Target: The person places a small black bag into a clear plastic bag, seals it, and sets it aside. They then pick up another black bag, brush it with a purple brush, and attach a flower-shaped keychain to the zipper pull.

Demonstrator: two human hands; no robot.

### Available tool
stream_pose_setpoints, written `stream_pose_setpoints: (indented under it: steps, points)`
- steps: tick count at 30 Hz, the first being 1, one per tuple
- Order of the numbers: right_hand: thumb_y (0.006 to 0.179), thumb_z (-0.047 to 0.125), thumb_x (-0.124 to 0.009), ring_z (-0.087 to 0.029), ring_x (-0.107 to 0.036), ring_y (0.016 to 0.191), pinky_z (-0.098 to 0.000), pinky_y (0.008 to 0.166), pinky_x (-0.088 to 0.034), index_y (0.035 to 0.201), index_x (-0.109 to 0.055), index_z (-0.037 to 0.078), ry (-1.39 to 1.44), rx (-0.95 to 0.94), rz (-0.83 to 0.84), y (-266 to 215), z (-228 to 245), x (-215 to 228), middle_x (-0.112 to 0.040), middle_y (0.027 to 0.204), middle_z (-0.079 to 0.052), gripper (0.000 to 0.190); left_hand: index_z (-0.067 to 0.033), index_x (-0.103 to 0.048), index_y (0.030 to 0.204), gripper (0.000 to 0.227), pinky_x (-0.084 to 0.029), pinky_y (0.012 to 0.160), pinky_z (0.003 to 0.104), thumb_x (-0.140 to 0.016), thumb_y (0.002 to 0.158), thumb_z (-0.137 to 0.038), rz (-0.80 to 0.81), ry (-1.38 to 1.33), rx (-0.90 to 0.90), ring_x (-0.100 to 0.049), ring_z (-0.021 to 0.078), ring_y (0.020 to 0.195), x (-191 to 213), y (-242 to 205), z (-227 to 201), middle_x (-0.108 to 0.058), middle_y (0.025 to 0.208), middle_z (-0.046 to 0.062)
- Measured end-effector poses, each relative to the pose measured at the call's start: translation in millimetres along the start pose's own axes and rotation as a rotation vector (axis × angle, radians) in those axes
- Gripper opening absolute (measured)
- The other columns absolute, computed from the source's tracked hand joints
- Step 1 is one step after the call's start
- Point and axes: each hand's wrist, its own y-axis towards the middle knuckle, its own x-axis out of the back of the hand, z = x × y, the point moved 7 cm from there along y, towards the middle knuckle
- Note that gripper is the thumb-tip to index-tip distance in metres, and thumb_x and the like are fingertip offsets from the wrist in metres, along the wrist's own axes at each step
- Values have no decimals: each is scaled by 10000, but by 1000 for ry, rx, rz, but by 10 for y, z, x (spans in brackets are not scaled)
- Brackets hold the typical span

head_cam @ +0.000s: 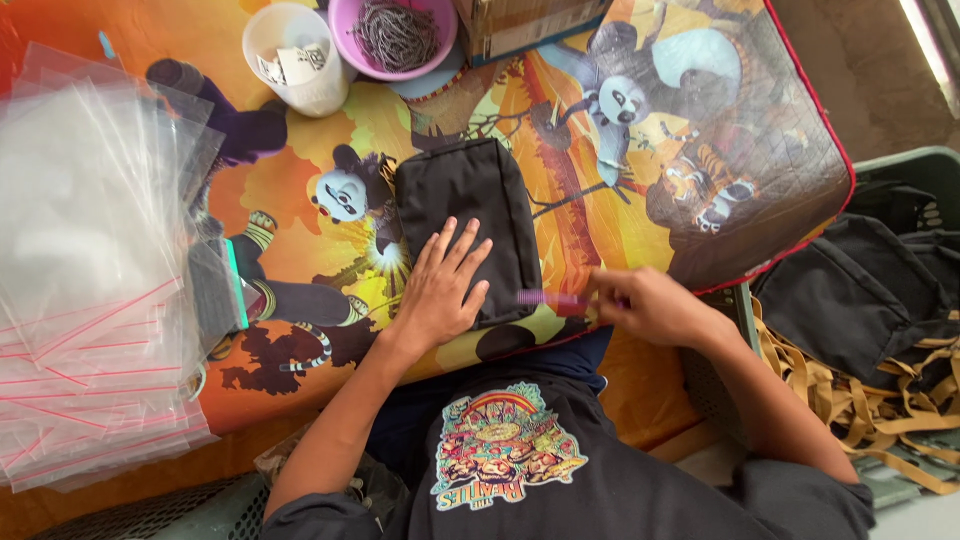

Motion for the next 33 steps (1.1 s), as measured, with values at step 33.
stream_pose_setpoints:
  steps: [33]
  points:
    - [895,210,-580,-409,-693,732,-540,645,-536,914,-620,169,-280,464,-74,546,898,-398,-672,778,-123,60,-101,-140,1628,849,133,1210,525,-69,1015,-685,239,-1061,317,62,356,1556,470,97,112,-118,1661,213]
